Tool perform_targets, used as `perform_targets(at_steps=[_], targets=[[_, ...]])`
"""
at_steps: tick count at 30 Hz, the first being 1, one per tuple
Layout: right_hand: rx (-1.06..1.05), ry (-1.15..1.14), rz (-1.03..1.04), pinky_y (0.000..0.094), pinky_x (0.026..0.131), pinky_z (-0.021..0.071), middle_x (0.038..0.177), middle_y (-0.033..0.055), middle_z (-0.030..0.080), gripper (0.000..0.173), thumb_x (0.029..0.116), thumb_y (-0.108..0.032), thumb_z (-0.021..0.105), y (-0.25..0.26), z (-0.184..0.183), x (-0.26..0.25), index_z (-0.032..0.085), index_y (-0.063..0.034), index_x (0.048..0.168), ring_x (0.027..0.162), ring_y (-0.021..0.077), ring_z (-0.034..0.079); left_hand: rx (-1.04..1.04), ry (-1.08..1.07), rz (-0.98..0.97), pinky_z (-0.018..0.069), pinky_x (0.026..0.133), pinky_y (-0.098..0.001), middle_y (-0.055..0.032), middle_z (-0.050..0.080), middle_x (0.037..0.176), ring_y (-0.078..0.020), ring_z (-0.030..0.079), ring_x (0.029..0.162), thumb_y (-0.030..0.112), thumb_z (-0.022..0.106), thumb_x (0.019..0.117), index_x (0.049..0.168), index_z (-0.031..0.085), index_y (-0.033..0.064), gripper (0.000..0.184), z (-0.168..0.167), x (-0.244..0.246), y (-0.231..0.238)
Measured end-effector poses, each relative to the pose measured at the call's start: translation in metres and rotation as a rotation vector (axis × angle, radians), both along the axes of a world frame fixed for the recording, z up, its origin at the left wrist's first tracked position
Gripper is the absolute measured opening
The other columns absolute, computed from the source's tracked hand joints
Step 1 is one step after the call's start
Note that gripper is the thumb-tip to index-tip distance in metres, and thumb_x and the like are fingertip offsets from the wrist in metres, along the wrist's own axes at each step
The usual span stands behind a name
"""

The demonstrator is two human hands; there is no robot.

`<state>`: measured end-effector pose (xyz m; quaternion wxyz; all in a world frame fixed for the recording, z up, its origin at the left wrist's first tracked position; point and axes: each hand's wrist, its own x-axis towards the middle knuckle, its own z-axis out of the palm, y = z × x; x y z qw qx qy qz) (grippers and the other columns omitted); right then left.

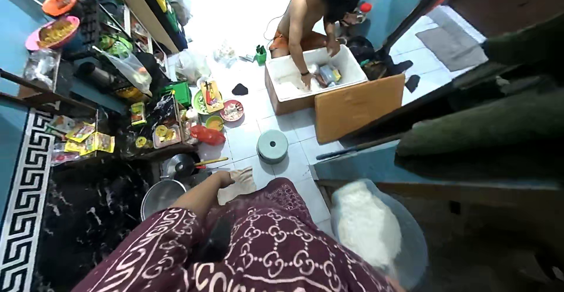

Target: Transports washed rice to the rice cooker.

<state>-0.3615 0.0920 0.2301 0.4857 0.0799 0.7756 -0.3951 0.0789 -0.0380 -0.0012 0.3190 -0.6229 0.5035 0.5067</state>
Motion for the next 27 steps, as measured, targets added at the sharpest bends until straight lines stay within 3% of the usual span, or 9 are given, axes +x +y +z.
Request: perform_targets(at_steps=[2,3,5,8,12,17,23,27], targets=[[-0.175,-0.008,0.110,0.0267,0.060,0.0585,0.079,0.0027,0.065,0.016,0.1001,-0.002,0.039,-0.019,-0.072,-0.024,0.052,-0.0015,0.110,0.066,0.0064,0.066,-0.034,-0.041,0.117,0.0408,0.107,-0.0667,-0.0300,0.061,0.134,-0.0447,0.057,0.129,0.052,0.045,0.1063,0.132,0.062,-0.0031,0.063,0.015,0.016,-0.010],[-0.204,-0.044,0.135,0.0269,0.058,0.0576,0.079,0.0021,0.064,0.016,0.0990,-0.002,0.039,-0.047,-0.085,-0.024,0.051,-0.0035,0.110,0.064,0.0066,0.065,-0.062,-0.046,0.193,0.0400,0.108,-0.0661,-0.0296,0.060,0.135,-0.0444,0.056,0.130,0.051,0.046,0.1063,0.134,0.061,-0.0023,0.062,0.025,0.021,-0.021],[-0.181,-0.059,0.220,0.0270,0.061,0.0548,0.089,0.0041,0.058,0.031,0.0964,0.002,0.040,-0.112,-0.084,-0.009,0.048,-0.0031,0.126,0.069,0.0081,0.061,-0.128,-0.032,0.319,0.0385,0.111,-0.0644,-0.0293,0.058,0.138,-0.0439,0.054,0.132,0.048,0.046,0.1077,0.137,0.059,-0.0010,0.058,0.041,0.030,-0.045],[-0.189,-0.035,0.284,0.0341,0.059,0.0562,0.098,0.0123,0.062,0.043,0.0915,0.006,0.046,-0.192,-0.096,0.013,0.049,0.0000,0.134,0.073,0.0166,0.064,-0.197,0.018,0.452,0.0381,0.112,-0.0629,-0.0267,0.059,0.139,-0.0420,0.054,0.133,0.042,0.047,0.1085,0.138,0.059,0.0021,0.051,0.041,0.038,-0.063],[-0.219,-0.053,0.317,0.0363,0.055,0.0577,0.092,0.0130,0.063,0.033,0.0916,0.005,0.048,-0.286,-0.096,0.053,0.050,0.0004,0.124,0.068,0.0190,0.066,-0.174,0.081,0.476,0.0377,0.113,-0.0635,-0.0248,0.060,0.139,-0.0411,0.054,0.134,0.043,0.050,0.1070,0.139,0.060,0.0044,0.051,0.022,0.050,-0.076],[-0.211,-0.034,0.322,0.0376,0.056,0.0564,0.092,0.0128,0.062,0.032,0.0915,0.003,0.046,-0.375,-0.097,0.116,0.050,-0.0003,0.123,0.068,0.0197,0.064,-0.021,0.031,0.540,0.0362,0.114,-0.0623,-0.0270,0.058,0.141,-0.0419,0.052,0.136,0.047,0.050,0.1065,0.138,0.059,0.0001,0.058,-0.019,0.117,-0.097],[-0.232,0.022,0.251,0.0342,0.053,0.0557,0.085,0.0088,0.061,0.023,0.0920,0.001,0.046,-0.457,-0.088,0.179,0.050,-0.0022,0.115,0.062,0.0153,0.062,-0.026,-0.002,0.698,0.0392,0.112,-0.0609,-0.0281,0.060,0.137,-0.0417,0.055,0.132,0.045,0.047,0.1077,0.135,0.060,-0.0030,0.056,-0.014,0.199,-0.172],[-0.262,0.023,0.212,0.0333,0.056,0.0563,0.091,0.0064,0.061,0.034,0.0918,0.001,0.044,-0.505,-0.078,0.207,0.048,-0.0065,0.124,0.068,0.0137,0.064,0.010,0.121,0.606,0.0394,0.112,-0.0598,-0.0274,0.060,0.137,-0.0413,0.056,0.131,0.041,0.044,0.1098,0.139,0.058,-0.0006,0.053,-0.016,0.206,-0.234]])
